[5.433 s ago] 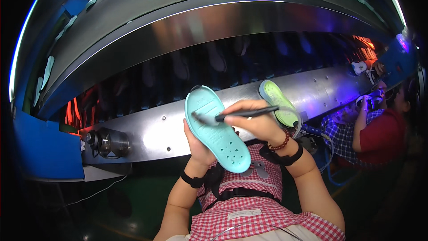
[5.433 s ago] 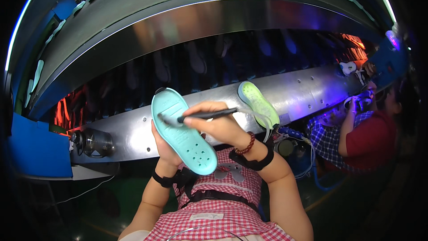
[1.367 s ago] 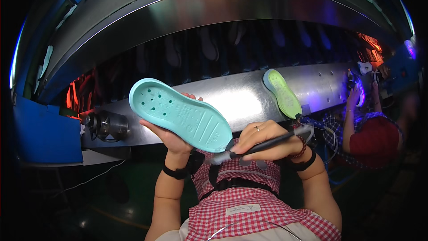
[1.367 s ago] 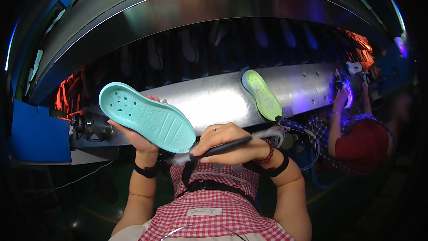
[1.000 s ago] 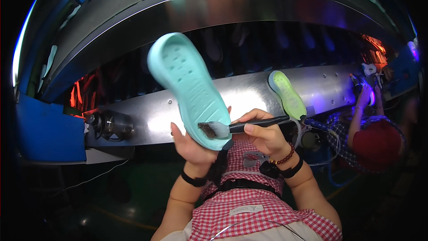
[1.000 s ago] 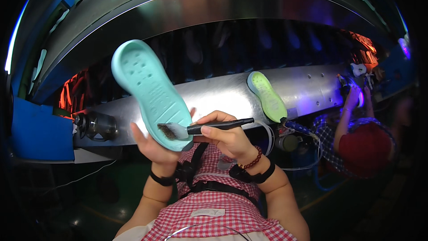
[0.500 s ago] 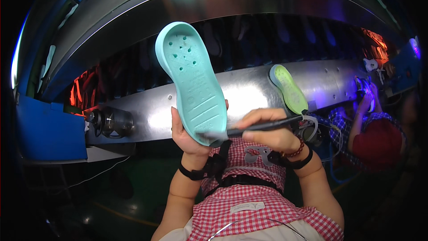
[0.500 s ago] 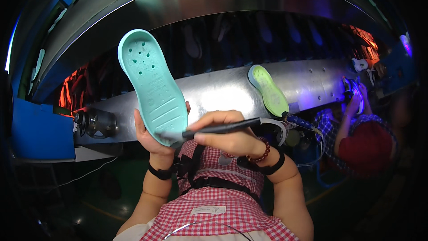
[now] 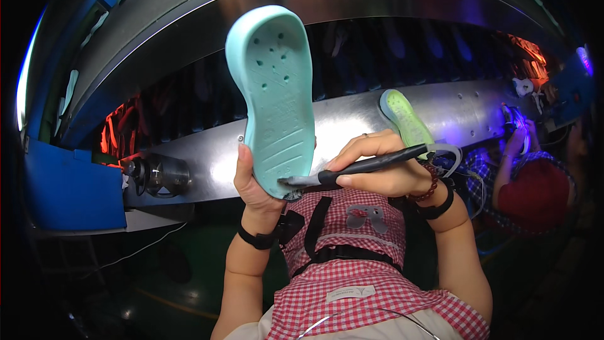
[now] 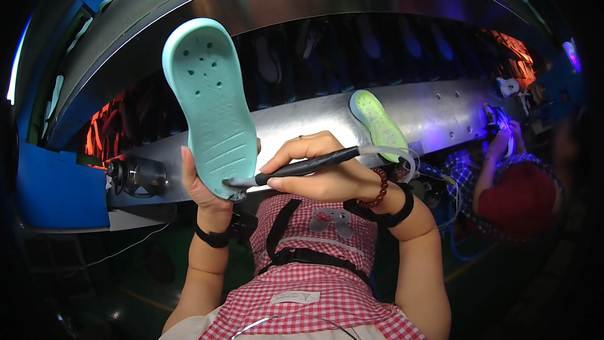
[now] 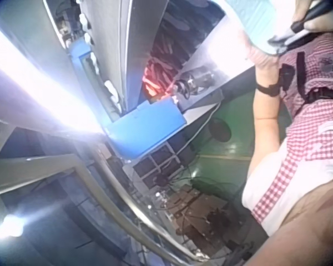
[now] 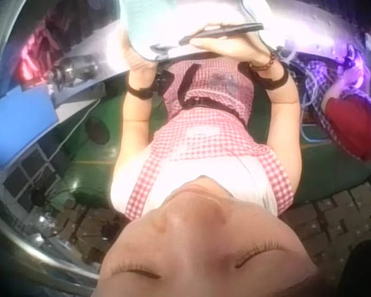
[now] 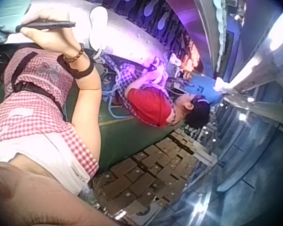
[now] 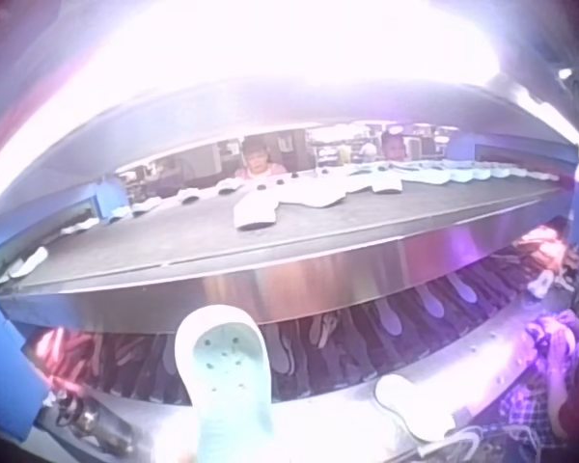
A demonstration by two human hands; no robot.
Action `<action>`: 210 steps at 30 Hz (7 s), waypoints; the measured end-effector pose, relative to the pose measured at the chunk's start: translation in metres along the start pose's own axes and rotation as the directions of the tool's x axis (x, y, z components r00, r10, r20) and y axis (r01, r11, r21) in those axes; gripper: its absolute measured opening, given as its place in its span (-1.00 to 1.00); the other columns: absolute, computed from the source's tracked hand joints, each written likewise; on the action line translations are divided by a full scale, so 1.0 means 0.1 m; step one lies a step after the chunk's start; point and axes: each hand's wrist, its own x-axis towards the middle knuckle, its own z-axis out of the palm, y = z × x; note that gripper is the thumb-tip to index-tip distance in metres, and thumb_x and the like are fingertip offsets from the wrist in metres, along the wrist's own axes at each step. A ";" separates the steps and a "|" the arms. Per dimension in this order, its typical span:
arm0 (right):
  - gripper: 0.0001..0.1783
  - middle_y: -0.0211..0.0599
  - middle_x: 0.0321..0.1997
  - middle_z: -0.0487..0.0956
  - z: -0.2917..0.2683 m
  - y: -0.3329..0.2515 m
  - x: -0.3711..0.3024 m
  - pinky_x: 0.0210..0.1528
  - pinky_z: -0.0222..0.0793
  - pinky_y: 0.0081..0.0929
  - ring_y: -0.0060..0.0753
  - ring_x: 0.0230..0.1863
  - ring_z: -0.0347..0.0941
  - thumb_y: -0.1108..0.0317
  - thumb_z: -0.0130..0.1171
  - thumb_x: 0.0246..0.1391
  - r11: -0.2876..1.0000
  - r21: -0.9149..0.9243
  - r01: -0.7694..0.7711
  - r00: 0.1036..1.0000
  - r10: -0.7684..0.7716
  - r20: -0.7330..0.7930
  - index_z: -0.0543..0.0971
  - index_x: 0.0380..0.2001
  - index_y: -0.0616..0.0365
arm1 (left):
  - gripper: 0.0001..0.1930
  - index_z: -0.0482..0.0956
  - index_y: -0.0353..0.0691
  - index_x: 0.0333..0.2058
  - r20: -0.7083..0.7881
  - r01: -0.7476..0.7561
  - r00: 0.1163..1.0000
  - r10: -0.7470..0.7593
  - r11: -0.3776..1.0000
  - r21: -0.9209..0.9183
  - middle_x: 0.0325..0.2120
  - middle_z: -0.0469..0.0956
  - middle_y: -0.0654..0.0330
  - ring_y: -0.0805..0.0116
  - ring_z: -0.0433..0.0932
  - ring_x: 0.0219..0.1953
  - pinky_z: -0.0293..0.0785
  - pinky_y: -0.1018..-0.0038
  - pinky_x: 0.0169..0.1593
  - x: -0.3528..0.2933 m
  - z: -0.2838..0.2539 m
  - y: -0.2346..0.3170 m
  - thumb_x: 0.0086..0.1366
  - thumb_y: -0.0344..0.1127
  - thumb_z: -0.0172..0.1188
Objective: Applying glue or primer to the bottom surface of light blue shoe soles using a brush.
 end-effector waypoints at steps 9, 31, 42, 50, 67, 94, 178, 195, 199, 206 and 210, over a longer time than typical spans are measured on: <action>-0.80 -0.21 -0.37 0.57 -0.13 -0.04 0.01 -0.27 0.41 -0.58 -0.40 -0.33 0.52 0.48 0.22 -0.16 0.940 -0.179 0.290 0.956 -0.279 0.088 0.55 -0.35 0.24 | -0.46 0.17 -0.38 0.07 0.059 0.332 0.943 -0.326 0.932 -0.146 -0.04 0.33 -0.10 0.07 0.42 -0.07 0.34 0.21 0.03 0.06 0.08 0.15 0.26 -0.07 -0.21; -0.79 -0.21 -0.32 0.56 -0.59 -0.17 -0.01 -0.25 0.37 -0.42 -0.25 -0.29 0.49 0.47 0.15 -0.18 0.911 -0.358 0.206 0.863 0.004 0.505 0.53 -0.36 0.21 | -0.57 0.36 -0.43 -0.09 -0.285 0.707 0.706 -0.648 0.618 0.345 -0.30 0.49 0.07 0.43 0.52 -0.33 0.49 0.58 -0.27 0.07 0.18 0.33 0.22 -0.16 0.02; -0.76 -0.27 -0.42 0.57 -0.37 0.03 -0.14 -0.36 0.39 -0.67 -0.57 -0.41 0.48 0.48 0.18 -0.10 0.950 0.090 -0.299 0.951 0.289 0.107 0.55 -0.28 0.26 | -0.49 0.14 -0.34 0.09 -0.076 0.681 0.726 -0.683 0.730 -0.059 -0.03 0.34 -0.04 0.12 0.41 -0.06 0.37 0.27 0.00 0.00 -0.08 0.06 0.26 -0.14 -0.14; -0.81 -0.30 -0.48 0.53 -0.37 0.59 -0.20 -0.66 0.25 -0.76 -0.64 -0.68 0.35 0.49 0.09 -0.04 0.990 0.084 -0.116 0.770 0.143 -0.622 0.53 -0.30 0.31 | -0.48 0.08 -0.35 0.10 -0.015 0.571 0.809 -0.587 0.792 -0.215 -0.04 0.30 -0.14 -0.05 0.43 -0.09 0.41 -0.02 -0.09 -0.04 -0.24 -0.23 0.25 -0.15 -0.15; -0.76 0.16 -0.22 0.47 -0.22 0.76 -0.72 -0.69 0.21 -0.74 -0.56 -0.75 0.27 0.43 0.05 -0.01 0.807 0.532 0.258 0.780 0.151 -0.608 0.40 -0.28 0.37 | -0.32 0.13 -0.30 0.09 0.035 -0.524 0.851 0.524 0.852 -0.003 0.08 0.19 -0.06 -0.11 0.19 0.10 0.16 -0.14 0.05 0.45 -0.18 2.47 0.20 0.18 -0.29; -0.80 -0.22 -0.34 0.52 -0.33 1.34 -0.91 -0.62 0.25 -0.74 -0.61 -0.65 0.33 0.46 0.03 0.04 0.620 0.775 0.120 0.700 0.502 -0.509 0.48 -0.25 0.29 | -0.17 0.03 -0.15 0.18 0.296 -0.004 0.867 0.401 -0.588 0.809 0.15 -0.04 -0.24 -0.17 0.10 0.14 0.12 0.21 0.13 2.64 0.73 1.11 -0.03 -0.02 0.21; -0.76 -0.15 -0.43 0.57 -0.06 0.57 -0.36 -0.34 0.40 -0.54 -0.38 -0.41 0.52 0.40 0.15 -0.16 0.960 -0.242 -0.143 0.978 0.174 0.112 0.57 -0.33 0.19 | -0.24 0.30 -0.18 -0.02 -0.205 0.190 0.955 -0.213 0.974 -0.124 -0.19 0.43 0.07 0.16 0.41 -0.13 0.32 0.23 -0.02 0.16 -0.64 -0.67 0.16 0.35 -0.51; -0.78 -0.23 -0.40 0.58 -0.17 0.32 -0.16 -0.28 0.39 -0.66 -0.60 -0.38 0.48 0.47 0.20 -0.15 0.981 0.068 -0.180 0.963 0.190 -0.193 0.56 -0.33 0.25 | -0.23 0.33 -0.24 -0.06 -0.341 0.085 0.932 -0.121 0.989 -0.118 -0.29 0.47 -0.03 0.07 0.48 -0.30 0.45 0.19 -0.22 0.19 -0.06 -0.63 0.15 0.34 -0.52; -0.79 -0.18 -0.36 0.57 -0.13 0.30 -0.27 -0.22 0.40 -0.57 -0.38 -0.31 0.51 0.48 0.23 -0.19 0.981 -0.050 0.188 0.978 -0.182 0.099 0.58 -0.37 0.21 | -0.20 0.28 -0.22 -0.01 -0.178 -0.061 0.982 0.058 0.998 -0.013 -0.28 0.46 -0.06 0.08 0.47 -0.27 0.43 0.20 -0.18 0.20 -0.36 -0.57 0.14 0.35 -0.59; -0.79 -0.15 -0.32 0.56 -0.06 0.41 -0.34 -0.19 0.41 -0.48 -0.28 -0.28 0.50 0.54 0.23 -0.23 0.960 -0.145 0.239 0.971 -0.237 0.032 0.56 -0.39 0.25 | -0.13 0.32 -0.20 -0.03 -0.095 -0.260 0.964 0.249 0.956 -0.135 -0.32 0.46 -0.10 0.05 0.49 -0.38 0.46 0.20 -0.29 0.21 -0.20 -0.38 0.07 0.44 -0.57; -0.79 -0.19 -0.34 0.57 -0.13 0.34 -0.39 -0.17 0.40 -0.49 -0.32 -0.26 0.50 0.55 0.22 -0.21 0.986 0.007 0.165 0.985 -0.165 -0.040 0.57 -0.38 0.23 | -0.12 0.30 -0.28 -0.02 -0.118 -0.301 0.947 0.298 0.954 -0.011 -0.31 0.44 -0.09 0.06 0.46 -0.35 0.43 0.21 -0.27 0.21 -0.17 -0.34 0.06 0.44 -0.47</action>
